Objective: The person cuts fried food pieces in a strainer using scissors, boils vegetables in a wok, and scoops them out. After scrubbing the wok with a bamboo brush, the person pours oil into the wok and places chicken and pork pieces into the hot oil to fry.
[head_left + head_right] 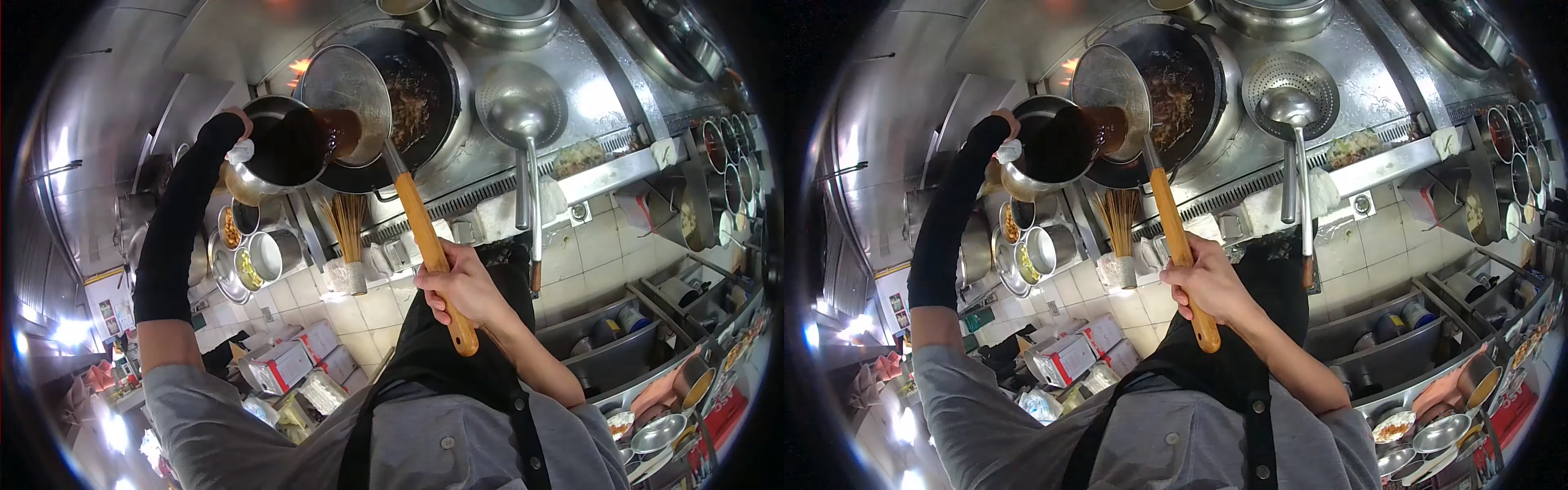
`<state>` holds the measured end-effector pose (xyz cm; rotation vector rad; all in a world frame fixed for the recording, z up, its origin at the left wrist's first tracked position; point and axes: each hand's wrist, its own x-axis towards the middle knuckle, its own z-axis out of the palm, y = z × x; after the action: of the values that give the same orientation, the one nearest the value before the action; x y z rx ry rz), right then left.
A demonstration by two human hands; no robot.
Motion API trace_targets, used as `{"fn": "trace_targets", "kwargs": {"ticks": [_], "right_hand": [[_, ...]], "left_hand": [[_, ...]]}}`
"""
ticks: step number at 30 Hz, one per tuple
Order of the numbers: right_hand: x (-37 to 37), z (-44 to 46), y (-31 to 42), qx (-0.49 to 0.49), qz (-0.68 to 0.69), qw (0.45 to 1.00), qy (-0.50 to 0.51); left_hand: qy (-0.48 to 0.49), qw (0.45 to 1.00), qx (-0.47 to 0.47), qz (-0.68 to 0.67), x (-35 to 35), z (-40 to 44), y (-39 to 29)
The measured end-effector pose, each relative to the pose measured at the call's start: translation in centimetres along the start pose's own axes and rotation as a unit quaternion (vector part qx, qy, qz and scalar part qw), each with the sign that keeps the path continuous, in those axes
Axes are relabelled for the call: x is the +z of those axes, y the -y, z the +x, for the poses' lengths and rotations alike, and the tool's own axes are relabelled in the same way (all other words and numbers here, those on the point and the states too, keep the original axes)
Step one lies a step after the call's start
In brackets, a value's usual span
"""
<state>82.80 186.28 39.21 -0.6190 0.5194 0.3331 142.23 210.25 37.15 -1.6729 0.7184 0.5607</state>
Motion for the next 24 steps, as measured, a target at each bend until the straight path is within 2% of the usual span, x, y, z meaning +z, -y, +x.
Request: {"fn": "trace_targets", "kwargs": {"ticks": [4, 7, 10, 13, 17, 24], "right_hand": [[-0.5, -0.7, 0.1, 0.006, 0.004, 1.0, -0.006], [-0.7, -1.1, 0.3, 0.012, -0.013, 1.0, -0.015], [-1.2, -1.3, 0.4, 0.009, 0.0, 1.0, -0.005], [-1.6, -1.6, 0.5, 0.01, 0.003, 1.0, -0.001], [-1.8, -2.1, 0.6, 0.01, 0.0, 1.0, -0.006], [-2.0, -2.8, 1.0, 0.013, -0.009, 1.0, -0.016]], "left_hand": [[-0.012, 0.999, -0.041, 0.011, -4.6, -3.4, -2.4], [-0.029, 0.998, 0.002, 0.061, -6.8, -5.2, -3.8], [0.017, 0.998, 0.008, 0.066, -10.0, -6.5, -5.3], [-0.021, 0.985, -0.127, -0.116, -8.0, -3.0, -4.4], [-0.059, 0.98, -0.116, -0.153, -9.0, -4.7, -5.0], [-0.029, 0.992, -0.097, -0.071, -8.9, -2.2, -5.1]]}}
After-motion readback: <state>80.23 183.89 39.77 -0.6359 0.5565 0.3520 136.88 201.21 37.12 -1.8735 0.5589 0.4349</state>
